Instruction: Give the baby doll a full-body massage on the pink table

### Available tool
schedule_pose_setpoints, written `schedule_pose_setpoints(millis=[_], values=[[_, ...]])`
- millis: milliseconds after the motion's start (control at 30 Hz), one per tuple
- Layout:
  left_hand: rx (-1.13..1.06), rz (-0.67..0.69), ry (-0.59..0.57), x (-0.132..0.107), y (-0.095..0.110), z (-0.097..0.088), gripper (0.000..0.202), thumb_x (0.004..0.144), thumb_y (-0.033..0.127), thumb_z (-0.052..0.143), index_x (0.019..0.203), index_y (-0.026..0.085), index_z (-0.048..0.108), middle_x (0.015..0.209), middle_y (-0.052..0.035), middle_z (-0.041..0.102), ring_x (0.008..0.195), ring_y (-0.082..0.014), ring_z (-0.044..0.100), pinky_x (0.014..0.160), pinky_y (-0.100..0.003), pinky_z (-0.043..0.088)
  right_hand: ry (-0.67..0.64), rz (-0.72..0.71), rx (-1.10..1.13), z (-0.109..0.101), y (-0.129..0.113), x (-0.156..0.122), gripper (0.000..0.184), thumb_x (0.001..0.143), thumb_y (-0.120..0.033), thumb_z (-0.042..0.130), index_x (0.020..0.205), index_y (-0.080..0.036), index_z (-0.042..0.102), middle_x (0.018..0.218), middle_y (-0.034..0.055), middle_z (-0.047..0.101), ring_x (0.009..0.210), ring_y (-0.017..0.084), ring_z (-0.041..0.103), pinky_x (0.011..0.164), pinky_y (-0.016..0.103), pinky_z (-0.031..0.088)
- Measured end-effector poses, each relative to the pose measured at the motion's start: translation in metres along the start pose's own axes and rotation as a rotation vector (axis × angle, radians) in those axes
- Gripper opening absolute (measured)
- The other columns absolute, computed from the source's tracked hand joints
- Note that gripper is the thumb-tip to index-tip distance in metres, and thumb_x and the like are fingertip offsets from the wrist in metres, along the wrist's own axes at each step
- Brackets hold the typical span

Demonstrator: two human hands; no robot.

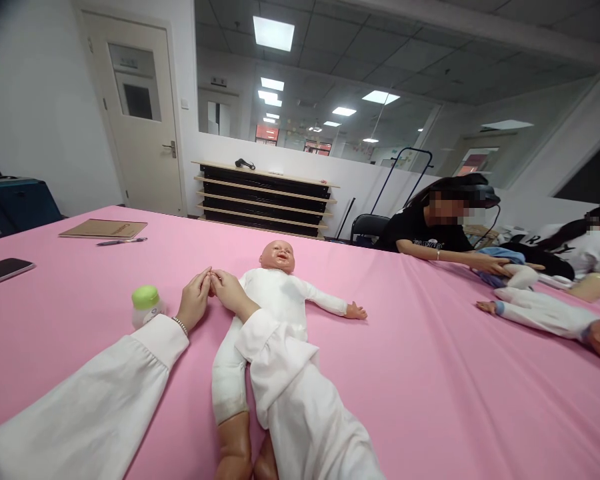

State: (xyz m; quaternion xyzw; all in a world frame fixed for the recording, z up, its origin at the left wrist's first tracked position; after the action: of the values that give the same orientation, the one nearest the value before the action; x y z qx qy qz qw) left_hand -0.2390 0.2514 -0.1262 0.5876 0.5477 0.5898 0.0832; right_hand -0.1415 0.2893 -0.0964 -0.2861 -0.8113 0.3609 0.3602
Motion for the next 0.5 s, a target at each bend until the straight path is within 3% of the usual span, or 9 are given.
schedule_pose_setpoints(millis=[200, 367, 500], values=[[0.003, 0.035, -0.045, -0.007, 0.006, 0.001, 0.044, 0.091, 0.035, 0.032, 0.128, 0.015, 0.046, 0.112, -0.0108, 0.060, 0.101, -0.0189, 0.057, 0.088, -0.036, 0.048, 0.113, 0.066, -0.064, -0.007, -0.003, -0.004, 0.025, 0.087, -0.034, 0.042, 0.067, -0.020, 0.047, 0.059, -0.0035, 0.050, 0.055, 0.010, 0.046, 0.054, 0.022, 0.035], [0.052, 0.138, -0.167, -0.014, 0.019, 0.003, 0.049, 0.084, 0.032, 0.046, 0.131, 0.018, 0.041, 0.097, -0.0068, 0.058, 0.082, -0.0161, 0.058, 0.071, -0.029, 0.050, 0.255, 0.140, 0.089, -0.011, 0.000, -0.005, 0.041, 0.084, -0.051, 0.042, 0.061, -0.018, 0.048, 0.057, -0.0023, 0.052, 0.053, 0.010, 0.048, 0.052, 0.022, 0.037], [0.088, 0.071, -0.086, -0.013, 0.022, 0.000, 0.041, 0.082, 0.029, 0.047, 0.121, 0.017, 0.050, 0.104, -0.0085, 0.060, 0.089, -0.0180, 0.058, 0.078, -0.031, 0.048, 0.185, 0.167, 0.191, -0.007, 0.003, -0.006, 0.047, 0.087, -0.054, 0.031, 0.068, -0.016, 0.051, 0.059, 0.0004, 0.055, 0.055, 0.011, 0.050, 0.055, 0.023, 0.041]])
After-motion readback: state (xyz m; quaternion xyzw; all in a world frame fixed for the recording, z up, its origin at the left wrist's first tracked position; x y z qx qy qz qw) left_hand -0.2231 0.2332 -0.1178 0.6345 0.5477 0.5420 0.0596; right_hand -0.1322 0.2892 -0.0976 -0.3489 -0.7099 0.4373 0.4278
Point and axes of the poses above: each hand's wrist, its own x-axis towards the middle knuckle, its own z-axis out of the palm, y = z × x, the point moved 3 cm from there along x, towards the middle knuckle
